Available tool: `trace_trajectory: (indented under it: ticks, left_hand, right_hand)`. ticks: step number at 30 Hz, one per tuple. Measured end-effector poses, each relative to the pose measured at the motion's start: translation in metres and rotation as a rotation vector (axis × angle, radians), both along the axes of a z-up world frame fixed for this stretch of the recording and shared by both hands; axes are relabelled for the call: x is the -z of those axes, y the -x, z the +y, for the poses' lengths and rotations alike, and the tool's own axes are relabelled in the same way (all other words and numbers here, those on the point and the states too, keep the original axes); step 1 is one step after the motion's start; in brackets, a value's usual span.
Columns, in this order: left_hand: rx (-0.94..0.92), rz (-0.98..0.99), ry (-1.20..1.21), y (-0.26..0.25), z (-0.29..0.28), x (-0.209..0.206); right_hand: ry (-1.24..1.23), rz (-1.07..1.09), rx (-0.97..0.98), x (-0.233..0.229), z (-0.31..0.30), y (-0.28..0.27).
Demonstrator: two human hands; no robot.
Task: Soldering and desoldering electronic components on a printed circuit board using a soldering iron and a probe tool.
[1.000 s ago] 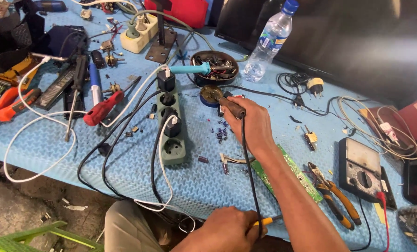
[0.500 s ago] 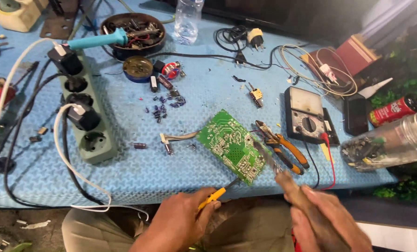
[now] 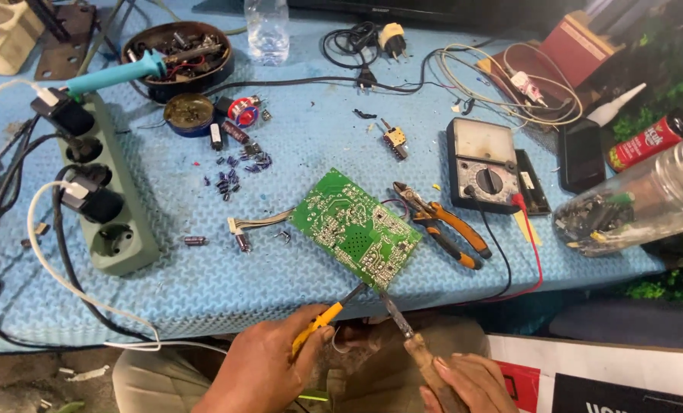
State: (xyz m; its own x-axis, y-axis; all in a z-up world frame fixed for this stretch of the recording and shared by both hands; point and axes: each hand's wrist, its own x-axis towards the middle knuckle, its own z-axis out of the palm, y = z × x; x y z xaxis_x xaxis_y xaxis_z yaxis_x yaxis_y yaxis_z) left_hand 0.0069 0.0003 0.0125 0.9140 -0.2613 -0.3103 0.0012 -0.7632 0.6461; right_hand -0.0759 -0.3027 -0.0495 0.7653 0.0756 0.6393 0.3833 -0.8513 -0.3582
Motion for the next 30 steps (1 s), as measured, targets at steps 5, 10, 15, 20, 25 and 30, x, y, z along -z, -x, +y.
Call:
trace_trajectory:
  ticks: [5,10,15,20,25,30]
  left_hand:
    - [-0.006,0.068,-0.059,-0.003,0.001,0.006]
    - [-0.011,0.025,-0.041,-0.001,0.001,0.007]
    - [0.009,-0.004,-0.033,0.000,0.002,0.007]
    - [0.013,-0.078,-0.020,0.000,0.002,0.010]
    - [0.018,-0.009,-0.037,-0.002,0.002,0.004]
    - [-0.014,-0.005,-0.042,-0.002,0.003,0.009]
  right_hand:
    - [-0.078,0.024,-0.002,-0.042,0.023,-0.007]
    - [-0.020,-0.025,-0.029,-0.029,0.018,-0.010]
    - [0.011,-0.035,0.008,-0.028,0.027,-0.009]
    - [0.023,-0.097,0.003,-0.020,0.027,-0.011]
    - [0.034,-0.009,0.006,-0.010,0.016,-0.005]
    - [0.092,0.545,-0.126,0.042,-0.051,0.005]
